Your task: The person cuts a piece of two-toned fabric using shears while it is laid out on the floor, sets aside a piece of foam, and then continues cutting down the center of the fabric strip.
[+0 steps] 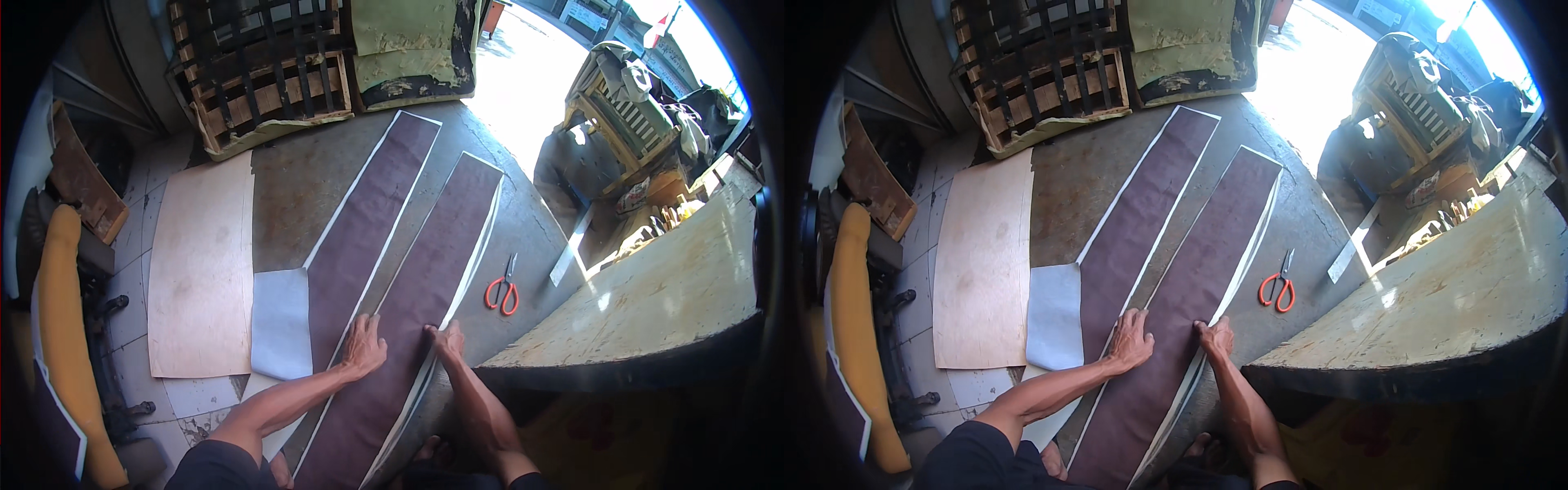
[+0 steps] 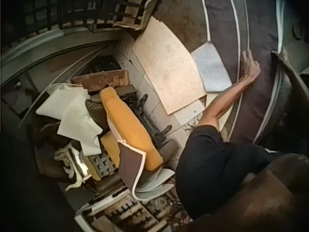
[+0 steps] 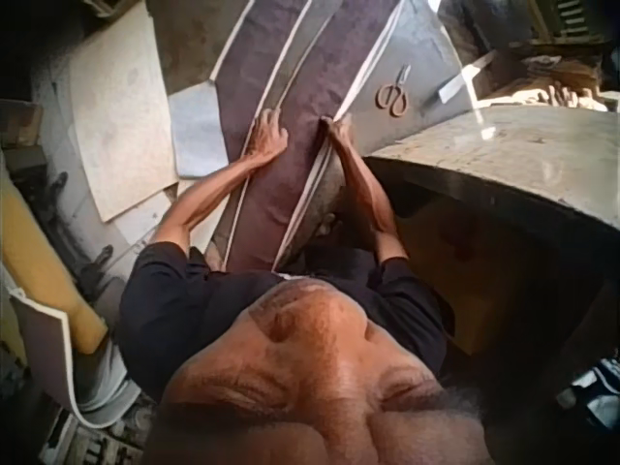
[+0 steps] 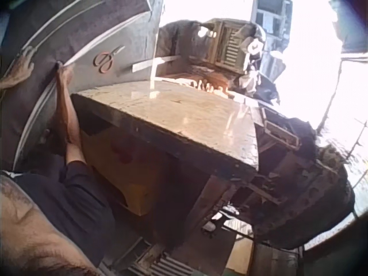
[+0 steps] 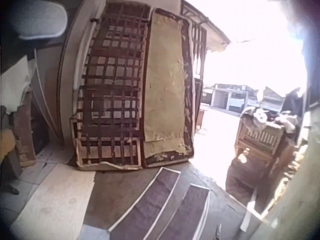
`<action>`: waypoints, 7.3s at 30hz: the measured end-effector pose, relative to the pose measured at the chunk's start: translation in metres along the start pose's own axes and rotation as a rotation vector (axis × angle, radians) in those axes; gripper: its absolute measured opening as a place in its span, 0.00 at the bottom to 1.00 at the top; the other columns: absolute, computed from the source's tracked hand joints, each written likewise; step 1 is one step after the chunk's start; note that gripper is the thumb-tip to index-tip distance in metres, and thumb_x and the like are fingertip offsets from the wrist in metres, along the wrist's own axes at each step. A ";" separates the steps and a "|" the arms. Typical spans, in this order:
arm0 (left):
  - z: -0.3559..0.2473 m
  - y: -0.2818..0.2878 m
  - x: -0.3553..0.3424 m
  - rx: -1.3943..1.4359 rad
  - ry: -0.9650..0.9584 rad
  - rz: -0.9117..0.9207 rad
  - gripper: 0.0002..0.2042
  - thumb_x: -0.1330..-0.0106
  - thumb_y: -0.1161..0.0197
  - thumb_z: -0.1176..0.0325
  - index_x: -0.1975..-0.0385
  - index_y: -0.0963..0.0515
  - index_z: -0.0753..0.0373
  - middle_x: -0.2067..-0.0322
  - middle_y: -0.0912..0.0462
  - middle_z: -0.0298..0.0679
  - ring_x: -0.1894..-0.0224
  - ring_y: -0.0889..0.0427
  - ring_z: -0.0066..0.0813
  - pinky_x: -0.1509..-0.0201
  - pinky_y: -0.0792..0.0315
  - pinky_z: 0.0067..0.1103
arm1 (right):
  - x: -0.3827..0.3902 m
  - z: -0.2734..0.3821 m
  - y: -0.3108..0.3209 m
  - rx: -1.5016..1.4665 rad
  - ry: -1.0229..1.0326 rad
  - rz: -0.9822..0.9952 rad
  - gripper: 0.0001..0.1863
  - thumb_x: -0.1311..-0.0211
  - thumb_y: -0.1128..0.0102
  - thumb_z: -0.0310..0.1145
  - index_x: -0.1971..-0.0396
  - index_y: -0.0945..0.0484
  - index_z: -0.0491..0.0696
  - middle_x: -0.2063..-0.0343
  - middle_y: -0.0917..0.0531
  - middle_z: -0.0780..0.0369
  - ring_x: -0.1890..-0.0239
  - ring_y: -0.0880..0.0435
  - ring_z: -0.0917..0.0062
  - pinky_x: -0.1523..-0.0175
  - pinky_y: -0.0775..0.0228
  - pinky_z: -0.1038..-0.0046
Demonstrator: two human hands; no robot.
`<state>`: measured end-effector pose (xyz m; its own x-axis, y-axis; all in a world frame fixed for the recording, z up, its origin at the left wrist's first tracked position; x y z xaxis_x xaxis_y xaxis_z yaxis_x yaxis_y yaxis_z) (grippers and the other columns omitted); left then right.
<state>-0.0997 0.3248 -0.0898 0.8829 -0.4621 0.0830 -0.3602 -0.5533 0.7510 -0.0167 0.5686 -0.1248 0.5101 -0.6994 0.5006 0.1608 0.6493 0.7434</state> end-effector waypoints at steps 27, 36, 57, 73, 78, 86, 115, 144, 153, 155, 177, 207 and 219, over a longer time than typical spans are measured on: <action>0.102 0.090 0.094 -0.476 0.154 0.052 0.31 0.39 0.35 0.64 0.32 0.31 0.50 0.41 0.34 0.52 0.38 0.34 0.56 0.41 0.31 0.52 | 0.049 0.073 -0.054 0.430 0.608 0.127 0.46 0.38 0.35 0.56 0.24 0.44 0.60 0.22 0.51 0.52 0.20 0.58 0.50 0.26 0.57 0.33; 0.098 0.134 0.141 0.389 0.270 -0.159 0.16 0.35 0.39 0.73 0.48 0.28 0.63 0.63 0.23 0.41 0.60 0.19 0.39 0.60 0.20 0.33 | 0.002 0.118 -0.035 0.300 0.489 0.147 0.34 0.36 0.37 0.44 0.32 0.32 0.50 0.29 0.35 0.49 0.27 0.36 0.52 0.27 0.40 0.53; -0.028 0.188 0.129 2.026 0.054 -0.040 0.08 0.37 0.35 0.74 0.62 0.26 0.57 0.66 0.25 0.33 0.59 0.24 0.29 0.45 0.29 0.31 | -0.152 -0.039 0.112 0.226 -0.118 -0.567 0.27 0.39 0.42 0.41 0.45 0.26 0.39 0.50 0.20 0.43 0.49 0.17 0.47 0.44 0.24 0.53; -0.052 0.193 0.109 1.910 0.063 -0.051 0.08 0.30 0.36 0.77 0.58 0.23 0.54 0.58 0.20 0.32 0.46 0.22 0.30 0.37 0.29 0.30 | -0.061 0.027 0.051 -1.109 0.148 0.136 0.17 0.39 0.35 0.37 0.53 0.21 0.44 0.75 0.21 0.66 0.77 0.23 0.80 0.72 0.36 0.74; -0.075 0.161 0.098 2.009 0.027 0.003 0.07 0.30 0.36 0.77 0.58 0.22 0.54 0.58 0.20 0.31 0.45 0.23 0.31 0.36 0.29 0.29 | 0.121 0.117 0.041 -1.296 0.440 0.792 0.16 0.41 0.36 0.28 0.53 0.25 0.46 0.67 0.21 0.66 0.70 0.22 0.82 0.66 0.33 0.79; -0.085 0.139 0.082 2.067 0.061 -0.089 0.06 0.30 0.36 0.75 0.65 0.21 0.52 0.60 0.19 0.29 0.50 0.21 0.25 0.36 0.31 0.27 | 0.254 0.142 0.084 -0.483 0.951 0.219 0.21 0.43 0.28 0.35 0.54 0.25 0.42 0.69 0.22 0.58 0.68 0.19 0.73 0.61 0.25 0.72; -0.110 0.076 0.063 2.106 0.167 0.112 0.05 0.32 0.32 0.69 0.65 0.21 0.48 0.57 0.15 0.36 0.50 0.17 0.34 0.43 0.23 0.32 | 0.246 0.100 0.090 -0.404 0.978 0.077 0.43 0.53 0.17 0.47 0.40 0.29 0.44 0.68 0.26 0.59 0.70 0.24 0.72 0.63 0.27 0.68; -0.108 0.090 0.078 2.017 0.145 -0.005 0.07 0.31 0.33 0.72 0.68 0.21 0.49 0.64 0.14 0.28 0.58 0.17 0.24 0.47 0.27 0.31 | 0.244 0.091 0.077 -0.160 0.942 0.079 0.40 0.52 0.18 0.41 0.43 0.31 0.42 0.69 0.25 0.58 0.69 0.21 0.69 0.63 0.26 0.66; -0.093 0.099 0.080 1.858 0.213 -0.067 0.08 0.33 0.32 0.76 0.69 0.22 0.52 0.67 0.14 0.30 0.59 0.18 0.24 0.44 0.30 0.28 | 0.238 0.092 0.093 0.014 1.056 0.085 0.38 0.52 0.18 0.46 0.48 0.29 0.42 0.67 0.22 0.53 0.67 0.18 0.61 0.62 0.25 0.61; -0.091 0.100 0.080 1.801 0.231 -0.071 0.09 0.34 0.31 0.78 0.69 0.22 0.53 0.67 0.14 0.32 0.59 0.18 0.25 0.45 0.30 0.26 | 0.240 0.093 0.099 0.008 1.107 0.047 0.37 0.51 0.19 0.47 0.49 0.29 0.42 0.66 0.21 0.53 0.66 0.18 0.59 0.62 0.24 0.61; -0.111 0.119 0.068 1.738 0.105 0.037 0.08 0.32 0.35 0.79 0.69 0.23 0.56 0.65 0.16 0.32 0.59 0.18 0.26 0.44 0.28 0.27 | 0.246 0.091 0.114 0.016 1.120 -0.091 0.37 0.56 0.16 0.47 0.51 0.27 0.43 0.69 0.20 0.57 0.69 0.16 0.66 0.64 0.23 0.67; -0.107 0.136 0.069 1.578 0.077 -0.017 0.08 0.32 0.36 0.81 0.65 0.24 0.58 0.63 0.15 0.35 0.59 0.17 0.25 0.46 0.24 0.24 | 0.249 0.095 0.116 0.076 1.155 -0.123 0.33 0.52 0.19 0.51 0.56 0.26 0.45 0.72 0.20 0.57 0.71 0.16 0.63 0.68 0.24 0.66; -0.105 0.147 0.068 1.479 0.045 -0.091 0.08 0.32 0.36 0.82 0.63 0.26 0.60 0.63 0.17 0.35 0.58 0.17 0.22 0.47 0.23 0.21 | 0.255 0.103 0.125 0.075 1.225 -0.178 0.32 0.52 0.20 0.51 0.57 0.25 0.46 0.72 0.19 0.58 0.69 0.15 0.65 0.68 0.25 0.67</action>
<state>-0.0613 0.2850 0.0947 0.9172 -0.3819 0.1138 -0.2523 -0.7776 -0.5759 0.0461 0.4401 0.1415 0.9459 -0.0101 -0.3242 0.2806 0.5269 0.8023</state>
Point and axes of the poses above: each hand's wrist, its own x-axis away from the middle knuckle, its own y-axis out of the back of the hand, z = x × y, the point moved 10 cm from there along -x, towards the middle knuckle
